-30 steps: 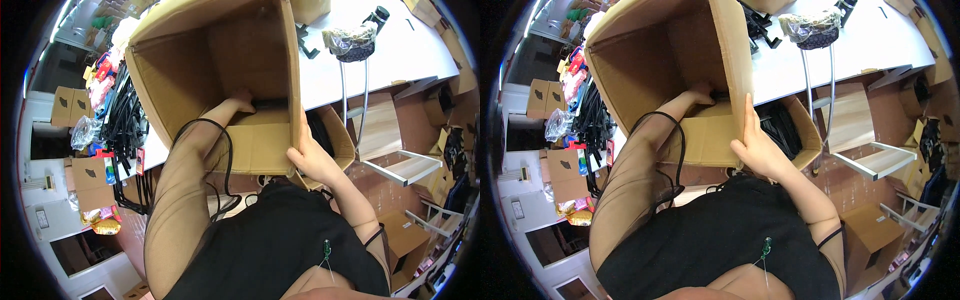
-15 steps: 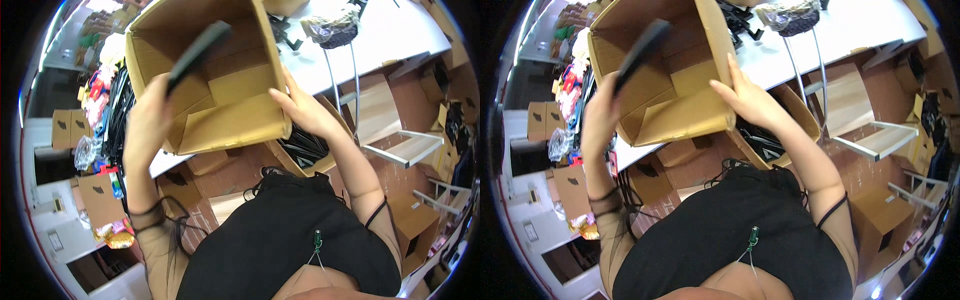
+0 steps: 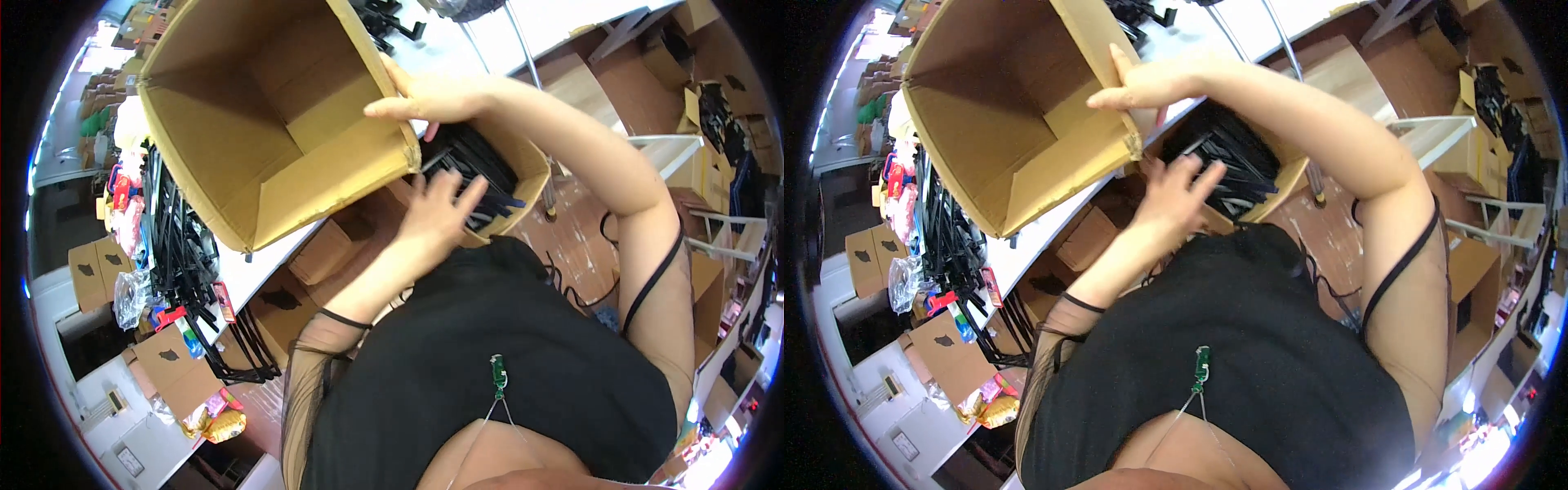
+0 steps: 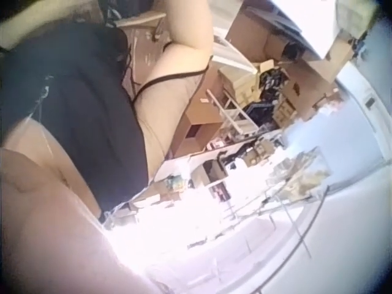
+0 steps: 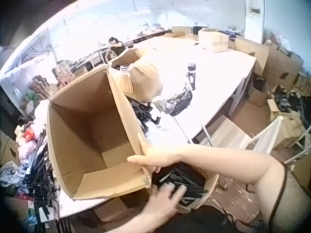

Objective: The person sorts black plastic industrial parts by hand, then packs them into cardboard boxes.

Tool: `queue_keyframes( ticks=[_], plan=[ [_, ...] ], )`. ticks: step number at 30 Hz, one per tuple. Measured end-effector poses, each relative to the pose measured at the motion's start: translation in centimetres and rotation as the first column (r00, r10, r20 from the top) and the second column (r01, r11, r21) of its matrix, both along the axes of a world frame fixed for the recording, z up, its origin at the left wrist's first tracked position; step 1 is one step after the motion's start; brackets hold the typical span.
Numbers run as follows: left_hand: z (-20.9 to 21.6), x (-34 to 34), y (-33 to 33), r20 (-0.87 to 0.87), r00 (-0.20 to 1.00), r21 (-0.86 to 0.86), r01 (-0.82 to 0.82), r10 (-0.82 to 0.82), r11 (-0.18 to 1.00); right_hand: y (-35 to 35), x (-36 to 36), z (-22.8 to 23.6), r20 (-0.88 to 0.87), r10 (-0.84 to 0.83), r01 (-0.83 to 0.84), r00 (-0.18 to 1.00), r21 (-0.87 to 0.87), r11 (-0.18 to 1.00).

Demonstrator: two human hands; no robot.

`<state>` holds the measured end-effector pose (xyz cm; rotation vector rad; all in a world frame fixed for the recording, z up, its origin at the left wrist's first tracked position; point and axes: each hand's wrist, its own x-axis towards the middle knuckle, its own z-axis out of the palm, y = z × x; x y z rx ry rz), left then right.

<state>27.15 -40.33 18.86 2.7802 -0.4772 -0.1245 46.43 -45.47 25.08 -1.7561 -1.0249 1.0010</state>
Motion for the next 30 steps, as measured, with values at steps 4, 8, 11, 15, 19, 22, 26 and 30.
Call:
queue_keyframes(
  ticks=[4,8,11,15,19,22,26,30],
  plan=[
    [0.5,-2.4,-1.1,-0.192,0.968,-0.495,0.044,-0.159,0.868,-0.8,-1.4,-2.1,0.055,-0.123,0.119,0.991,0.07,0.99],
    [3.1,-4.0,1.4,0.133,0.988,-0.512,-0.001,0.08,0.859,-0.8,-3.2,-4.5,0.139,-0.241,0.226,0.96,0.115,0.967],
    [7.2,-6.5,5.2,0.537,0.811,-0.297,-0.077,0.233,0.952,-1.5,-5.0,-3.1,0.098,-0.226,0.217,0.969,0.095,0.971],
    [9.7,-6.6,8.9,0.32,0.809,0.082,-0.543,0.493,0.836,-3.3,-4.1,-2.5,0.129,-0.105,0.096,0.986,0.08,0.992],
    [5.7,-8.7,12.7,0.283,0.823,0.185,-0.551,0.493,0.814,-4.2,2.1,-4.2,-0.212,-0.278,0.298,0.937,0.071,0.952],
    [5.9,-7.0,11.2,0.357,0.802,0.224,-0.572,0.479,0.789,-4.5,12.0,-16.7,0.428,-0.721,0.698,0.545,0.245,0.673],
    [5.5,-7.6,12.5,0.315,0.812,0.163,-0.556,0.491,0.815,-3.9,13.7,-17.0,0.497,-0.761,0.818,0.417,0.161,0.553],
    [4.8,-8.5,13.1,0.26,0.844,0.147,-0.515,0.47,0.844,-5.1,15.0,-16.1,0.277,-0.698,0.747,0.66,-0.142,0.65]
  ],
)
